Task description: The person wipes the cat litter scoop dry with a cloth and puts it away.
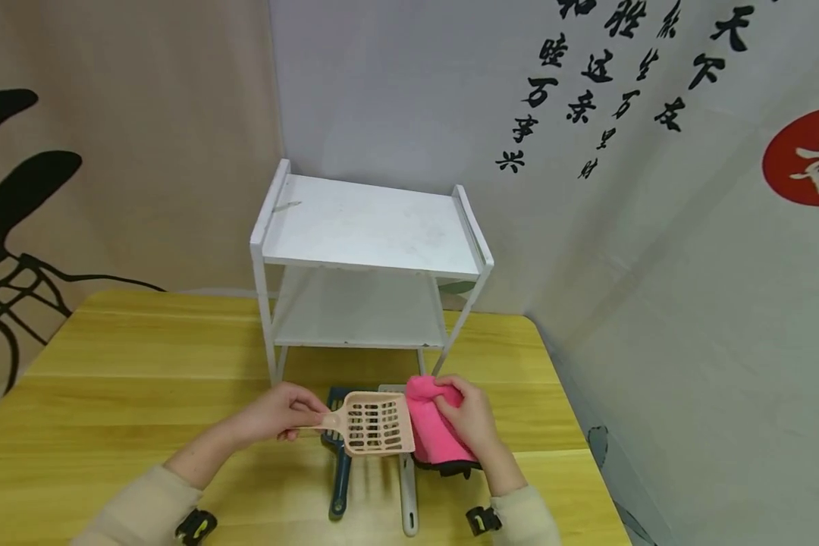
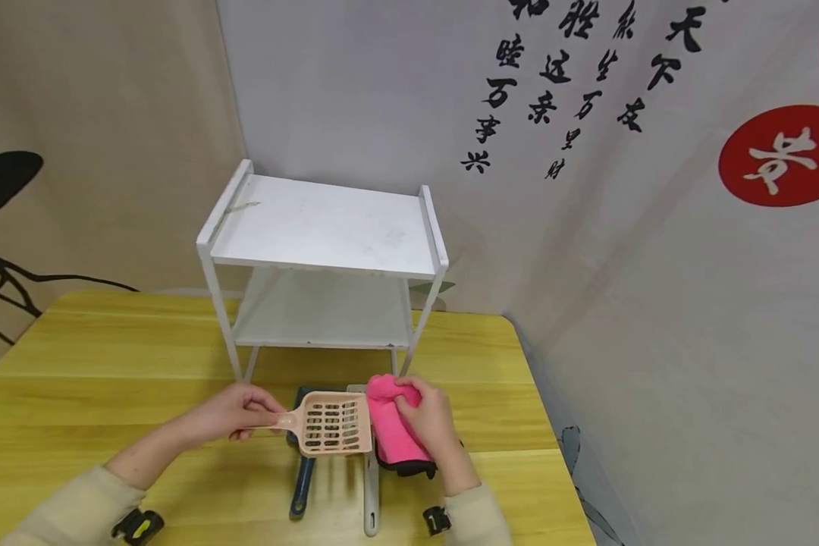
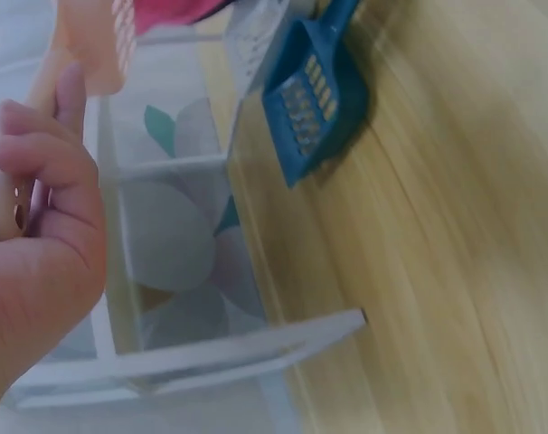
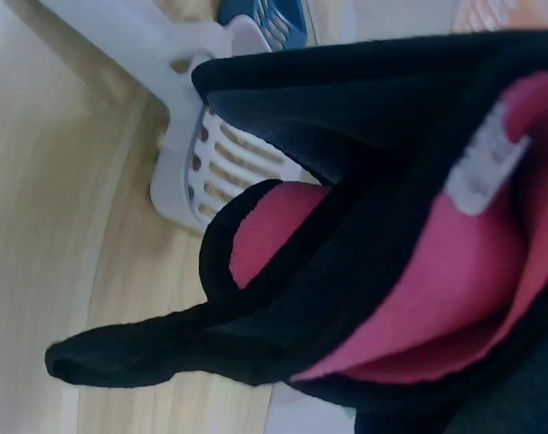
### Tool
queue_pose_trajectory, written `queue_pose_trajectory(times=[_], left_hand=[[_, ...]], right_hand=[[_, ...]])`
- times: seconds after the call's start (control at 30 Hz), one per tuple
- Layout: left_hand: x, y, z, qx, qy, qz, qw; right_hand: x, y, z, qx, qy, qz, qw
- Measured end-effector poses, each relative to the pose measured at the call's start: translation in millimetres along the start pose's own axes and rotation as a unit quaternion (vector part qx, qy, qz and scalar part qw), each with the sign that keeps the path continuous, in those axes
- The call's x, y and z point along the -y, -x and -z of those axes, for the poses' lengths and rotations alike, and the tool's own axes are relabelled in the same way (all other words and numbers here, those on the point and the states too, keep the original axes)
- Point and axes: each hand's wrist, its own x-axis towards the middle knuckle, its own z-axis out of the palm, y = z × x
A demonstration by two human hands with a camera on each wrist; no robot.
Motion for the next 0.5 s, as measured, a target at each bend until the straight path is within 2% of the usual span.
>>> queue_pose_trajectory(times=[0.13,0.27,0.37,0.5], left_hand=[[10.8,-0.4,10.6,0.0,0.008,0.011,0.9999],[22.1,-2.4,16.3,-0.002,0.03,0.055,0.998],[28.1,-4.4,18.3,-0.005,0.054,0.092,0.9943],[30.9,-8.9,18.3,-0.019,0.068,0.116,0.9907]], right_hand=[[-4.1,-2.1,6.5,-0.033,-0.032,-0.004,0.999],[1.6,-4.1,7.4,-0.058,-0.052,-0.006,0.997],[10.7,-5.0,2.5,-0.069,-0.058,0.003,0.996],[26.0,-5.4,-10.9,-0.068,-0.055,0.036,0.995]])
